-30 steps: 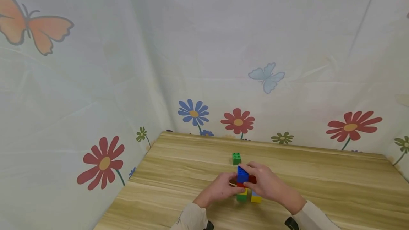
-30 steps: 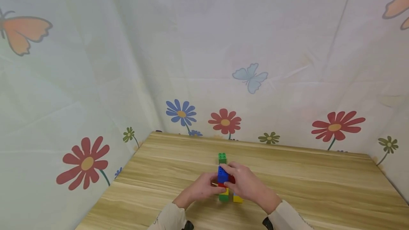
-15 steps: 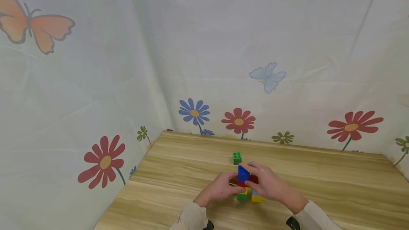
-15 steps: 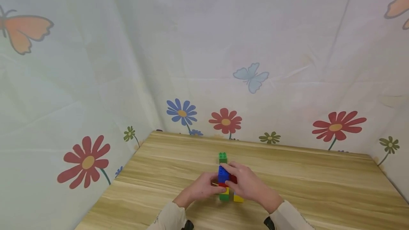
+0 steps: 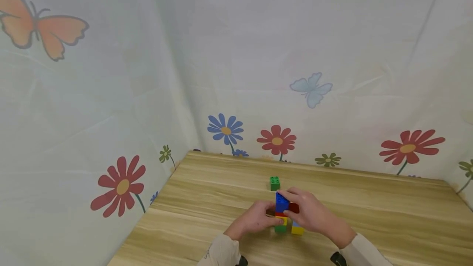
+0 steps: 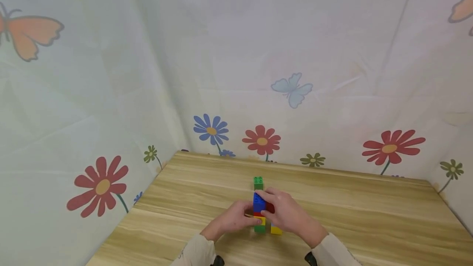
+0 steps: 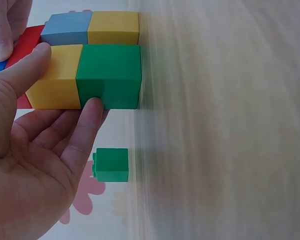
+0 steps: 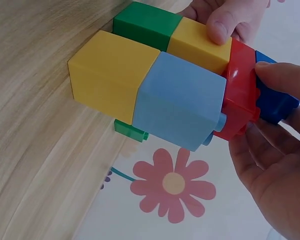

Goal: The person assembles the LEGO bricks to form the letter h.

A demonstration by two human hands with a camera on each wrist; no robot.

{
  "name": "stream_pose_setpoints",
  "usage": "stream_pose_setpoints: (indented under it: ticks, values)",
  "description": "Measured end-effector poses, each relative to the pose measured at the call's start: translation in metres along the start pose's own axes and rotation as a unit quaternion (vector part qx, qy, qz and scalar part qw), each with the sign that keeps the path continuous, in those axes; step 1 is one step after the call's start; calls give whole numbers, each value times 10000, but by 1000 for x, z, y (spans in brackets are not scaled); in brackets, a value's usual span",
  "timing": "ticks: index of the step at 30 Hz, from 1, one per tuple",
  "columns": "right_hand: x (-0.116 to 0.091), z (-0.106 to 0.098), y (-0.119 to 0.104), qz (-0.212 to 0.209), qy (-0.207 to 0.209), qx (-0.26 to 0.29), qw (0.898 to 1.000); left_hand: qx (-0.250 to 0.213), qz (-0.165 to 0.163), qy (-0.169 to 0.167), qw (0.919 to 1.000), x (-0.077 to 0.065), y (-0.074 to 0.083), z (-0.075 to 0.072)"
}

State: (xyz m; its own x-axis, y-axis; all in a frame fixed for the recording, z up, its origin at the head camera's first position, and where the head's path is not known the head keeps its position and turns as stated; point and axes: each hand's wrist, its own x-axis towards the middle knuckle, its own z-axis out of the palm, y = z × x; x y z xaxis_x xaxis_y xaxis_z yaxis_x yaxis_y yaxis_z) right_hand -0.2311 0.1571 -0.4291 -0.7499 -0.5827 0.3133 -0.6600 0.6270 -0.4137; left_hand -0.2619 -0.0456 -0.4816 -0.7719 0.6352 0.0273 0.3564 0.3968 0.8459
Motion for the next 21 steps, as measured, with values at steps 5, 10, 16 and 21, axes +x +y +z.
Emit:
stream_pose_setpoints:
  ticks: [5, 10, 16, 21]
  values:
    - [-1, 0, -1, 16, 3, -142, 9999, -8, -9, -12, 10000, 0, 1, 1]
    - [0, 1, -1, -40, -25, -231, 9997, -120, -72, 14, 9999, -2, 2, 0]
    - [-1, 1, 1, -77, 8, -220, 9997, -66, -43, 14, 10000, -2, 2, 0]
    - [-1, 2, 3, -40, -14, -2, 10000, -10, -30, 39, 10000, -2, 2, -1]
